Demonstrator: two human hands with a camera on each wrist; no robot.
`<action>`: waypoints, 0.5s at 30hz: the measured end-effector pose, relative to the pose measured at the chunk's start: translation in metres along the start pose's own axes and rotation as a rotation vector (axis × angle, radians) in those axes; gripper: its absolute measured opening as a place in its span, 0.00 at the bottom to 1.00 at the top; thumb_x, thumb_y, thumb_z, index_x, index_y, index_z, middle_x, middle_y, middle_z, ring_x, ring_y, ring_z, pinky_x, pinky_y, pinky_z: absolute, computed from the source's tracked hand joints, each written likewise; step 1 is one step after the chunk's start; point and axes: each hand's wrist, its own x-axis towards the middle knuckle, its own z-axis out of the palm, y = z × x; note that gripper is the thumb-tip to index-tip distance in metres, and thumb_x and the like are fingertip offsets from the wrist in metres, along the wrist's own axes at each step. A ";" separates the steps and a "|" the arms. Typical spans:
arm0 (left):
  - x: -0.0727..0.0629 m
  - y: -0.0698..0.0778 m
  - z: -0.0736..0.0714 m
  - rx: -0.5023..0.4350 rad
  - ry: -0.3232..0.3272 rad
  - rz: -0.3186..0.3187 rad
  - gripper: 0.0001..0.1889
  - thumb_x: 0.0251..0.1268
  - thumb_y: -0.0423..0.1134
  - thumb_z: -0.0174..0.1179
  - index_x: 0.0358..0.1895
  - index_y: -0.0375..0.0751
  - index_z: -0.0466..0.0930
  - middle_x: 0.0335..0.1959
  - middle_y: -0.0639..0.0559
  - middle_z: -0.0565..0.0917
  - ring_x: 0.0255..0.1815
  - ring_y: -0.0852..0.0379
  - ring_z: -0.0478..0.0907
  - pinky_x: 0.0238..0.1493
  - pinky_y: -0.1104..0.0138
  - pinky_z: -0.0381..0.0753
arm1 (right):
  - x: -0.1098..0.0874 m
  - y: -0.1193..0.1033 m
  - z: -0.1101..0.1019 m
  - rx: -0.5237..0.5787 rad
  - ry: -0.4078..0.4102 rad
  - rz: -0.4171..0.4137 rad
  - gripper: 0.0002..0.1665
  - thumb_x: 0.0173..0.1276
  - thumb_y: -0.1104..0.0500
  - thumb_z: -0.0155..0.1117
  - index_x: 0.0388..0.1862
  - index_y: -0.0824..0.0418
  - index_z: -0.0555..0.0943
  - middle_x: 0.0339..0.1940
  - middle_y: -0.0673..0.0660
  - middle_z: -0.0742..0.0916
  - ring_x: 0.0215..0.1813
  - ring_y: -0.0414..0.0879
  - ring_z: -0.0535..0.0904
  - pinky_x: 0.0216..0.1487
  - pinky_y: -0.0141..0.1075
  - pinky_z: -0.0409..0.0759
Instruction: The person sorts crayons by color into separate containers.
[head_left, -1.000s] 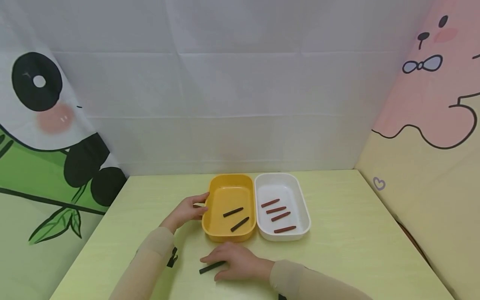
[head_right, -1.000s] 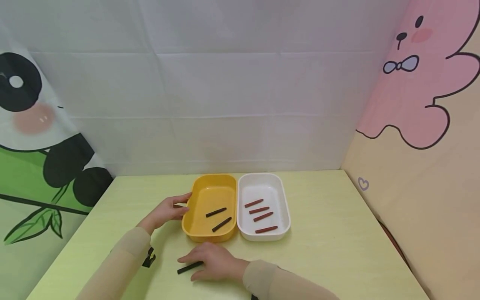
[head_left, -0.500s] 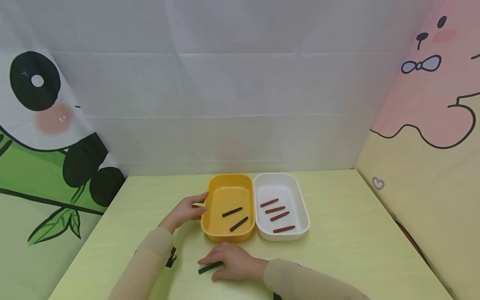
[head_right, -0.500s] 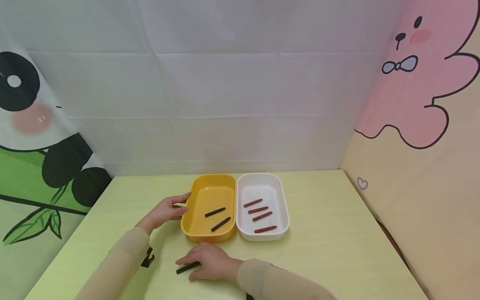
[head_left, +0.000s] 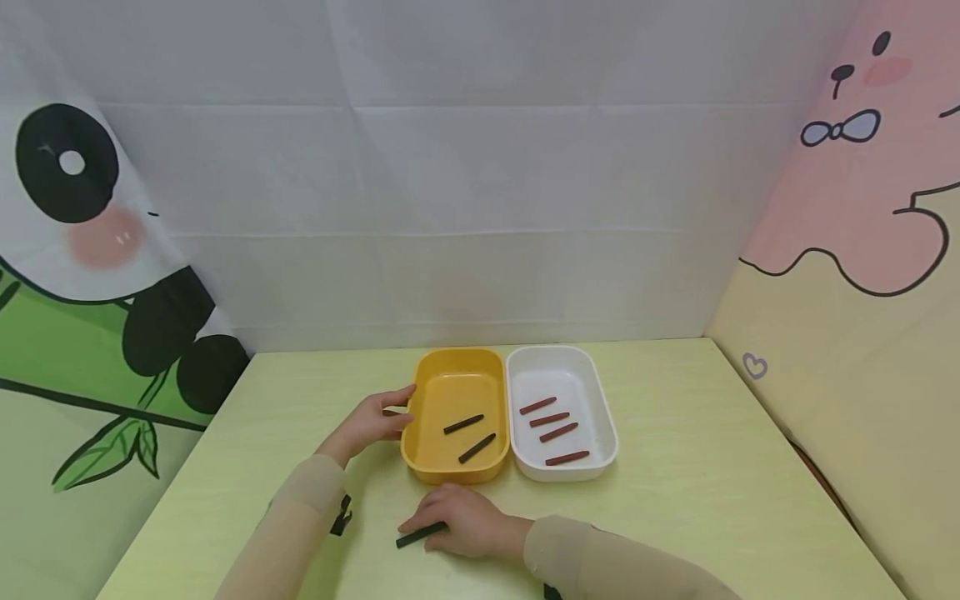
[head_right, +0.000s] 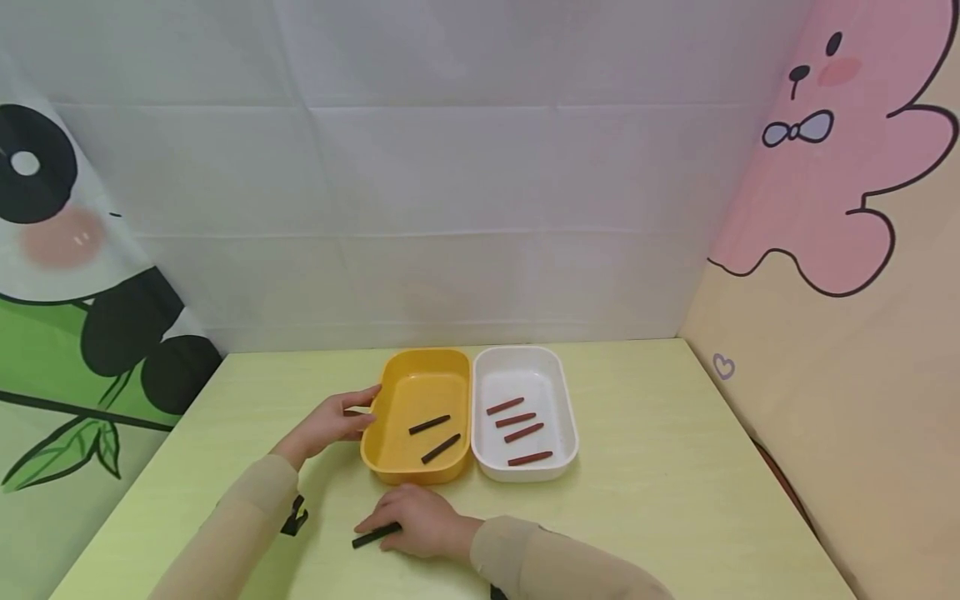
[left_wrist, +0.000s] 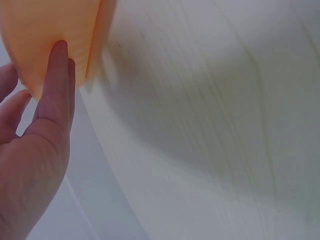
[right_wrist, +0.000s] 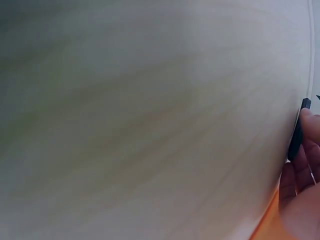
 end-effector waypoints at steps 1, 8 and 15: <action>0.000 0.000 0.000 0.000 -0.001 0.000 0.31 0.74 0.28 0.53 0.76 0.32 0.55 0.71 0.29 0.63 0.59 0.34 0.76 0.49 0.55 0.83 | 0.000 0.000 0.001 -0.005 0.007 -0.002 0.22 0.61 0.56 0.74 0.56 0.43 0.86 0.44 0.38 0.86 0.48 0.28 0.76 0.54 0.18 0.65; -0.001 -0.002 -0.002 -0.014 -0.010 0.004 0.31 0.74 0.29 0.54 0.76 0.32 0.55 0.73 0.31 0.61 0.60 0.34 0.75 0.49 0.56 0.83 | 0.000 0.002 0.001 0.017 0.033 -0.045 0.18 0.61 0.62 0.74 0.48 0.45 0.89 0.37 0.39 0.85 0.42 0.26 0.75 0.47 0.13 0.63; 0.000 -0.002 -0.001 -0.013 -0.008 0.003 0.31 0.73 0.29 0.54 0.76 0.33 0.56 0.74 0.31 0.61 0.60 0.35 0.75 0.49 0.56 0.83 | -0.006 -0.003 -0.018 0.070 0.036 -0.056 0.17 0.65 0.63 0.70 0.49 0.46 0.89 0.40 0.40 0.85 0.45 0.28 0.75 0.50 0.14 0.65</action>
